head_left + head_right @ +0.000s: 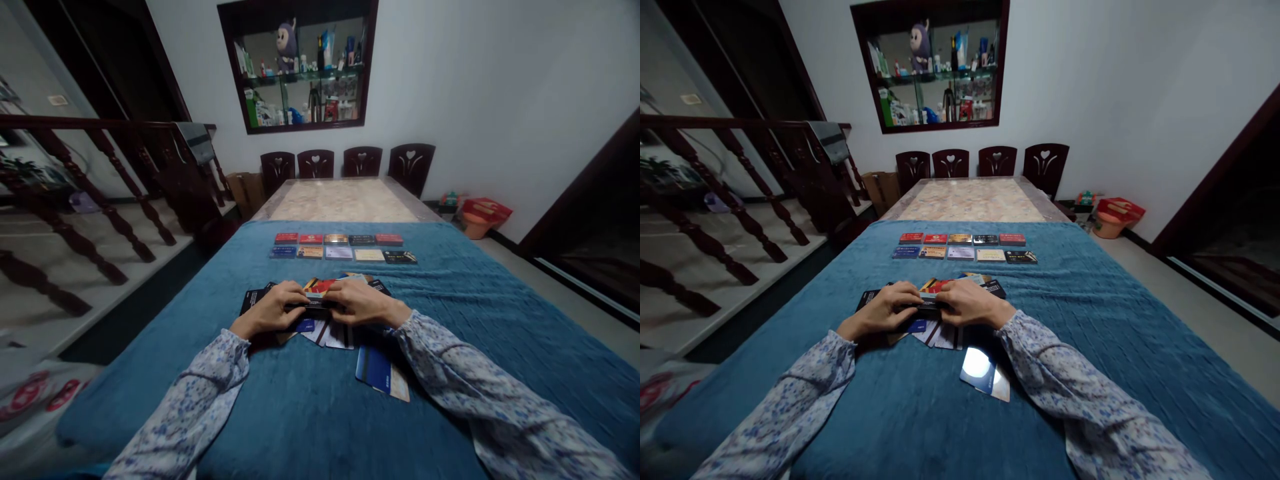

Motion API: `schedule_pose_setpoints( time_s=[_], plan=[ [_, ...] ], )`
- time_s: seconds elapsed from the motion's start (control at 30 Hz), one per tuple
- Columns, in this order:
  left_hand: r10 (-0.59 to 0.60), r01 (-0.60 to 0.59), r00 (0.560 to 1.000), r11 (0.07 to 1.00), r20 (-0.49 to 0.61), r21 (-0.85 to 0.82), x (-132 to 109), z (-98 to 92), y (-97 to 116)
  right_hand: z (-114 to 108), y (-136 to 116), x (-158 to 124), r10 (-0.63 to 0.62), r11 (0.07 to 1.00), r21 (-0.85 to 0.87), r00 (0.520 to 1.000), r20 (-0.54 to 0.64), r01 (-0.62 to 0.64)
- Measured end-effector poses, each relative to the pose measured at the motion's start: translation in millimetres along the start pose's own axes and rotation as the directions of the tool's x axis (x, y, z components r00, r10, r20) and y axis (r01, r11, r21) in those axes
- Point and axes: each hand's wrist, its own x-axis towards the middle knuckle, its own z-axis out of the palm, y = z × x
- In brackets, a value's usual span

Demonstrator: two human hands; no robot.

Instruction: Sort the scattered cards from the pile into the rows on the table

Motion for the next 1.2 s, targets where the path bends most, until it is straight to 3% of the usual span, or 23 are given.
schedule_pose_setpoints(
  time_s=[0.13, 0.37, 0.67, 0.8, 0.93, 1.1, 1.2],
  plan=[
    [0.022, -0.019, 0.995, 0.999, -0.096, 0.040, 0.5, 4.3, -7.4, -0.5, 1.9, 0.2, 0.068, 0.997, -0.034, 0.997, -0.034, -0.069],
    [-0.058, 0.066, 0.983, 0.997, -0.174, 0.041, 1.9, 9.9, -14.9, 7.8, 7.1, 2.8, 0.235, 0.968, -0.057, 0.965, -0.114, -0.243],
    [-0.119, 0.133, 0.966, 0.990, -0.229, 0.045, 3.1, 14.2, -13.9, 6.4, 0.4, 6.2, 0.425, 0.897, -0.112, 0.904, -0.034, -0.427],
    [-0.129, 0.146, 0.957, 0.988, -0.260, 0.048, 3.6, 16.2, -13.3, 3.9, -1.3, 7.3, 0.424, 0.898, -0.106, 0.905, -0.047, -0.426],
    [-0.149, 0.163, 0.951, 0.986, -0.270, 0.031, 3.7, 18.1, -14.4, 6.3, 3.2, 6.1, 0.394, 0.915, -0.034, 0.908, -0.144, -0.402],
    [-0.120, 0.127, 0.958, 0.992, -0.261, 0.011, 3.6, 22.3, -19.8, 13.3, 10.0, 4.4, 0.387, 0.922, 0.131, 0.876, -0.287, -0.365],
    [-0.124, 0.130, 0.963, 0.991, -0.241, 0.012, 4.0, 22.8, -20.7, 17.0, 11.8, 4.2, 0.390, 0.920, 0.163, 0.866, -0.312, -0.356]
  ],
)
